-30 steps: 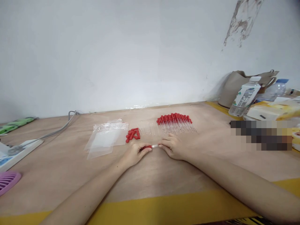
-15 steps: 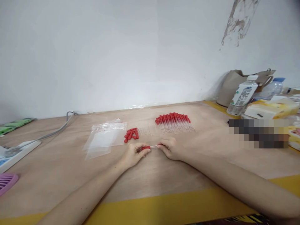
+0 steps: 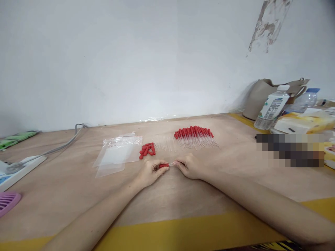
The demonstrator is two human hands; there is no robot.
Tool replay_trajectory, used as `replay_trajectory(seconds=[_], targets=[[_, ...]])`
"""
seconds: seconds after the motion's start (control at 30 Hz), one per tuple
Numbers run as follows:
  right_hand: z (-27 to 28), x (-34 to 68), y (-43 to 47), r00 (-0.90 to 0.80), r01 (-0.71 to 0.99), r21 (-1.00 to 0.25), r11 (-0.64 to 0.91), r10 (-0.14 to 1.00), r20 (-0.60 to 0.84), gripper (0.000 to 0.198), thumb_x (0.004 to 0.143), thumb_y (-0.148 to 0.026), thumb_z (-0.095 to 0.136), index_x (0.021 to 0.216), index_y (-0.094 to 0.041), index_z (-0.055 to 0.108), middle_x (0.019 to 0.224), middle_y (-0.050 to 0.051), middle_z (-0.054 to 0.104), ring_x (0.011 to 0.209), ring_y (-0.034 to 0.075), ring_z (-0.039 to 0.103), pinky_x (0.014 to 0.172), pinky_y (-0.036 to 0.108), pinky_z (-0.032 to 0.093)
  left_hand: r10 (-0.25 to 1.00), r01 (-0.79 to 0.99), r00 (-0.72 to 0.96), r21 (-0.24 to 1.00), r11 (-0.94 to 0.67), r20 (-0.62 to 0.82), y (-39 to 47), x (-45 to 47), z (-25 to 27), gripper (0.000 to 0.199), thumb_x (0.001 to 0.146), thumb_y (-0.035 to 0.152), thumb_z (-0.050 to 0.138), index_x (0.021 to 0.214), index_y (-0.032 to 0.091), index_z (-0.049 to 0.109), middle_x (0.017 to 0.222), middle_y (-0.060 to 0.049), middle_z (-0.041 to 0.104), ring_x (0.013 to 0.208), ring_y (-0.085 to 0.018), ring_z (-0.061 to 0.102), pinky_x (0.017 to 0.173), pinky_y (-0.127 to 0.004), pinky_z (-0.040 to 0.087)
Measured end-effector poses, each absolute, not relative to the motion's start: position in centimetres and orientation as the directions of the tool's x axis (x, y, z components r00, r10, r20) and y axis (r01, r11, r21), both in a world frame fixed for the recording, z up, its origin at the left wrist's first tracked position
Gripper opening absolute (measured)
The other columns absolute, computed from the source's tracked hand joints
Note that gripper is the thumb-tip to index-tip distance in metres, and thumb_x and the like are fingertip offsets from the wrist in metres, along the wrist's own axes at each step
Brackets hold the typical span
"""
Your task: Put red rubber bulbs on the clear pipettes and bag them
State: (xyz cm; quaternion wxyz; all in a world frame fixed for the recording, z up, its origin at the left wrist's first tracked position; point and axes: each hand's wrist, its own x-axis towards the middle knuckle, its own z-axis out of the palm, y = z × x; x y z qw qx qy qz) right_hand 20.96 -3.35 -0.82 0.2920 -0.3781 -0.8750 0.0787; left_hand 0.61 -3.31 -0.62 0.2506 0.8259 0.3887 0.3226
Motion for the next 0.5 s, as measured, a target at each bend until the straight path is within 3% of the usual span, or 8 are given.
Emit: replay_trajectory(seconds=[0.2,0.3,0.4,0.5], targets=[[0.1,20.7,-3.6,-0.557,0.641,-0.340,0.688,0.722,0.410,0.024,0.085,-0.025,0.041,0.069,-0.016,0.056,0.067,0.003,0.060,0.061,0.011,0.049,0.058,0.021,0.034,0.705,0.507,0.538,0.490,-0.709,0.462,-2.3,0.0,-0.1,0.018,0.080,0.029,0.053,0.088,0.017,0.065,0.078,-0.004,0.065,0.070,-0.015,0.058,0.063,-0.025,0.046],[0.7,20.9,-3.6,-0.497,0.689,-0.359,0.629,0.771,0.397,0.015,0.078,-0.021,0.048,0.070,-0.017,0.059,0.069,0.004,0.062,0.069,0.014,0.053,0.064,0.024,0.036,0.739,0.522,0.458,0.523,-0.674,0.494,-1.6,-0.5,-0.6,0.030,0.079,0.027,0.055,0.107,0.019,0.056,0.086,-0.004,0.060,0.068,-0.013,0.056,0.061,-0.025,0.048],[1.3,21.8,-2.4,-0.316,0.724,-0.546,0.420,0.907,0.279,0.016,0.076,-0.024,0.049,0.069,-0.018,0.062,0.067,0.002,0.063,0.061,0.013,0.055,0.057,0.023,0.036,0.797,0.550,0.385,0.578,-0.603,0.465,-1.2,-0.9,-1.2,0.042,0.075,0.027,0.057,0.115,0.019,0.046,0.087,-0.003,0.054,0.062,-0.011,0.053,0.055,-0.024,0.047],[2.1,23.7,0.1,-0.057,0.720,-0.672,0.175,0.979,0.195,0.023,0.076,-0.031,0.047,0.064,-0.018,0.062,0.061,0.002,0.063,0.055,0.013,0.055,0.053,0.022,0.036,0.806,0.587,0.415,0.552,-0.592,0.423,-1.1,-0.9,-1.1,0.026,0.076,0.027,0.056,0.101,0.018,0.054,0.080,-0.002,0.053,0.062,-0.011,0.051,0.056,-0.024,0.046]])
